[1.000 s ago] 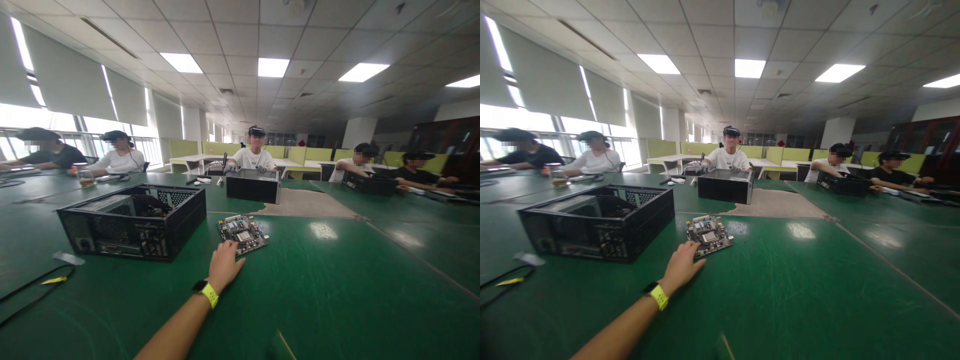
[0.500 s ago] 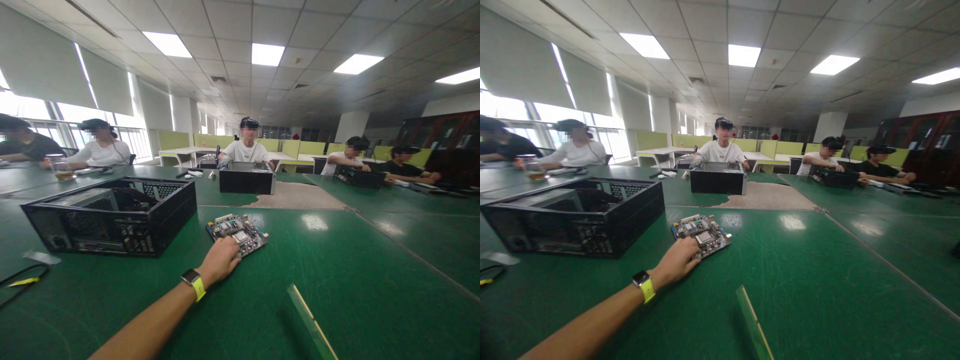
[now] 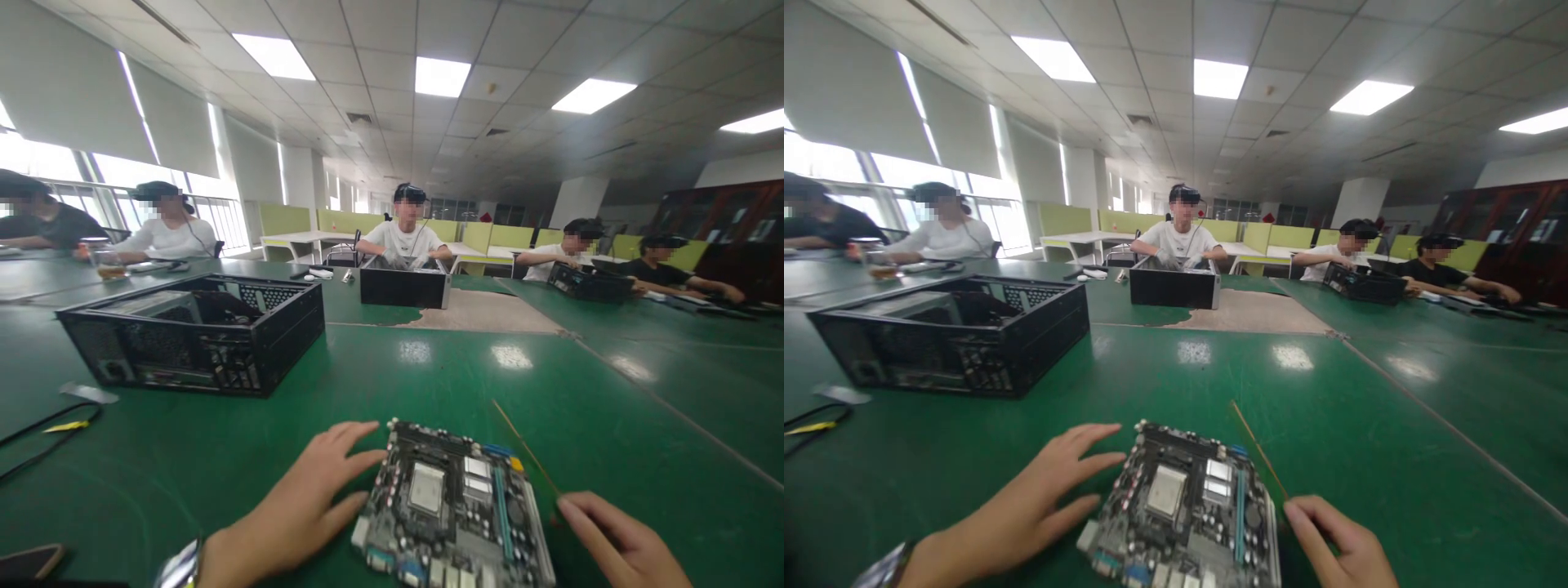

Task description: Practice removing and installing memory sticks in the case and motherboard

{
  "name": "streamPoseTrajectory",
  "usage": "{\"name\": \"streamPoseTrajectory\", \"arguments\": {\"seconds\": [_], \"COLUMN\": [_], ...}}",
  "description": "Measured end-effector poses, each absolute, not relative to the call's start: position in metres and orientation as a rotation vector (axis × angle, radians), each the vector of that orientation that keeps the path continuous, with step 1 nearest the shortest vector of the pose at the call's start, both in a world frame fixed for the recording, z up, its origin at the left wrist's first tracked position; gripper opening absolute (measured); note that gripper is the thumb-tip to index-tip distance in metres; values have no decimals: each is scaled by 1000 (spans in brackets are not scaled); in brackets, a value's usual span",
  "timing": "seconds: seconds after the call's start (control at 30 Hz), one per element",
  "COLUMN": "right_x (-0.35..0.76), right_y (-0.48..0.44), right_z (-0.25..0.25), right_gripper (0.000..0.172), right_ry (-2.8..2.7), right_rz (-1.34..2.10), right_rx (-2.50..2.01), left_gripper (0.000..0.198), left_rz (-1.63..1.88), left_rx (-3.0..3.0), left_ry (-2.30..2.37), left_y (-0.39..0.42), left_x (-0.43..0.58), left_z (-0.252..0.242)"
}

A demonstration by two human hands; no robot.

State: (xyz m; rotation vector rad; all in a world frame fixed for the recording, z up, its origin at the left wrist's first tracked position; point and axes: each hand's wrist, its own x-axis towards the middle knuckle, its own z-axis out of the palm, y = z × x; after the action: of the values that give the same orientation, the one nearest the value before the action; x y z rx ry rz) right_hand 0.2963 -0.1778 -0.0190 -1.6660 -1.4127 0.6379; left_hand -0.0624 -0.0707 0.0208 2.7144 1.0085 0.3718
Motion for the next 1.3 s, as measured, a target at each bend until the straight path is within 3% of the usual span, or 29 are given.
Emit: {"name": "streamPoseTrajectory", "arguments": {"seconds": [0.13,0.23,0.5,0.63,0.73,0.83,1.0,1.2,1.3], "right_x": [293,296,300,282,271,272,298,343,361], "right_y": [-140,-119,-129,-120,-105,-100,-123,-157,-145], "right_z": [-14,-15,-25,-9,10,23,22,12,10], "right_gripper": [40,43,43,42,40,41,38,17,18], "right_ry": [-1700,-1771,-1347,-1370,-1426,-1406,-1263,-1042,-955], "right_rz": [616,616,866,953,811,645,676,594,646], "right_rx": [-1638,-1691,-1709,-1505,-1438,-1524,-1597,-1412,-1250], "left_gripper": [85,101,77,50,42,37,53,42,57], "left_rz": [256,274,307,126,60,292,366,323,308], "left_rx": [2672,2634,2660,2698,2738,2718,2636,2719,2703], "left_ry": [746,778,830,1081,1307,1369,1251,1297,1135], "left_y": [-79,-57,-40,-76,-88,-76,-46,-58,-58], "left_x": [-24,10,34,16,5,-2,-3,4,-2], "left_z": [27,23,8,26,40,39,13,19,16]}}
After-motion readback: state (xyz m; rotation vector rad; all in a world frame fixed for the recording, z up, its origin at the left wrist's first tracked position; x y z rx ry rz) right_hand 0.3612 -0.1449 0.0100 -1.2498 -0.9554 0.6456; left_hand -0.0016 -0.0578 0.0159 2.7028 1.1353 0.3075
